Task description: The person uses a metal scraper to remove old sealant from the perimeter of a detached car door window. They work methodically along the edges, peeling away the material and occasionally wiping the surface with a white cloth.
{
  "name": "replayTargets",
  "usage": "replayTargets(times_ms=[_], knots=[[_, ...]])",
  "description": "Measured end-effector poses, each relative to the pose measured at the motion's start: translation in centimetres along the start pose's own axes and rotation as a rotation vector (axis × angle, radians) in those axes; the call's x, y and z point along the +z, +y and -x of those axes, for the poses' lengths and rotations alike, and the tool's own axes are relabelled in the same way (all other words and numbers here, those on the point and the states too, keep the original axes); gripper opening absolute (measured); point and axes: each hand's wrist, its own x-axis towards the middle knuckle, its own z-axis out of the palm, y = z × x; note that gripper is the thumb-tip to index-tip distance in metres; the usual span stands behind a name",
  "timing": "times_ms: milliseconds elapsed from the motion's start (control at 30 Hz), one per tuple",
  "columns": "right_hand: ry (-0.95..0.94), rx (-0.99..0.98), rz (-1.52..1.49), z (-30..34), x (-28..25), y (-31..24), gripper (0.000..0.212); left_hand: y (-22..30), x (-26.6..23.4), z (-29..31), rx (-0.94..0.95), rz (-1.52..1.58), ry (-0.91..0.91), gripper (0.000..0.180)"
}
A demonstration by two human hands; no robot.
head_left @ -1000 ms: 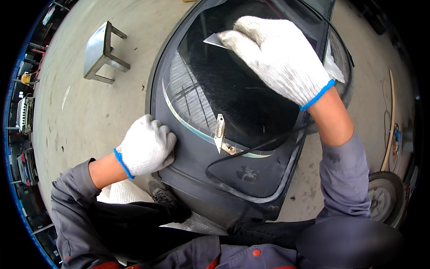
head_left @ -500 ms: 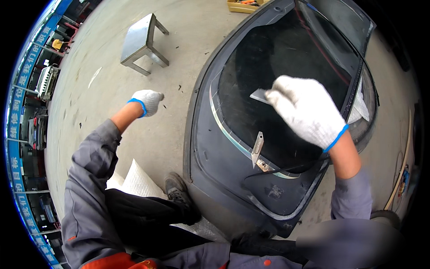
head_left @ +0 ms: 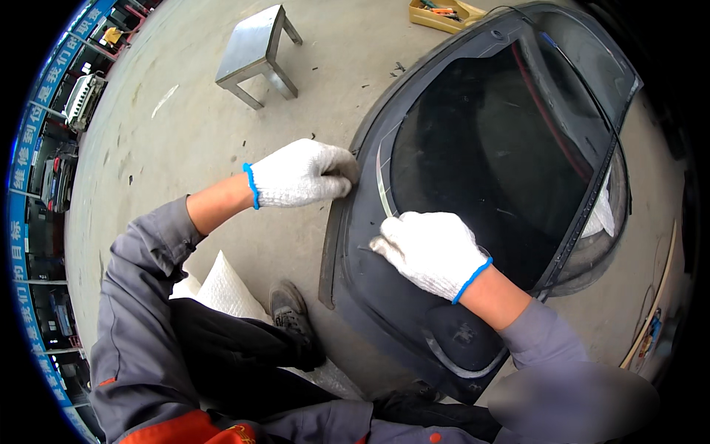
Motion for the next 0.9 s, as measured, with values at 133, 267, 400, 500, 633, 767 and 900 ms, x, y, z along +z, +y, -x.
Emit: replayTargets(times_ms=[133, 267, 400, 500, 633, 767, 900], knots=[[0.054, 0.014, -0.005, -1.1, 0.8, 0.0, 0.029, -1.5, -0.2, 0.9, 0.132, 0.137, -0.276, 0.032], [0.071, 0.017, 0.052, -1.9, 1.3, -0.3, 0.027, -1.8, 0.7, 1.9, 0.140, 0.149, -0.317, 0.039], [0.064, -0.020, 0.173, -2.3, 1.4, -0.6, 0.026, -1.0, 0.3, 2.0, 0.017, 0.154, -0.402, 0.040], [0.040, -0.041, 0.238, -2.3, 1.1, -1.0, 0.026, -1.5, 0.5, 2.2, 0.041, 0.171, -0.414, 0.041], [0.038, -0.084, 0.277, -2.4, 1.2, -1.2, 0.024, -3.0, 0.9, 2.1, 0.324, 0.089, -0.304, 0.038], [0.057, -0.152, 0.319, -2.5, 1.5, -1.0, 0.017, -3.3, 1.0, 1.5, 0.394, 0.005, -0.298, 0.035], [0.092, -0.207, 0.298, -2.5, 1.7, -0.9, 0.010, -3.6, 1.3, 1.3, 0.587, -0.146, -0.222, 0.034]])
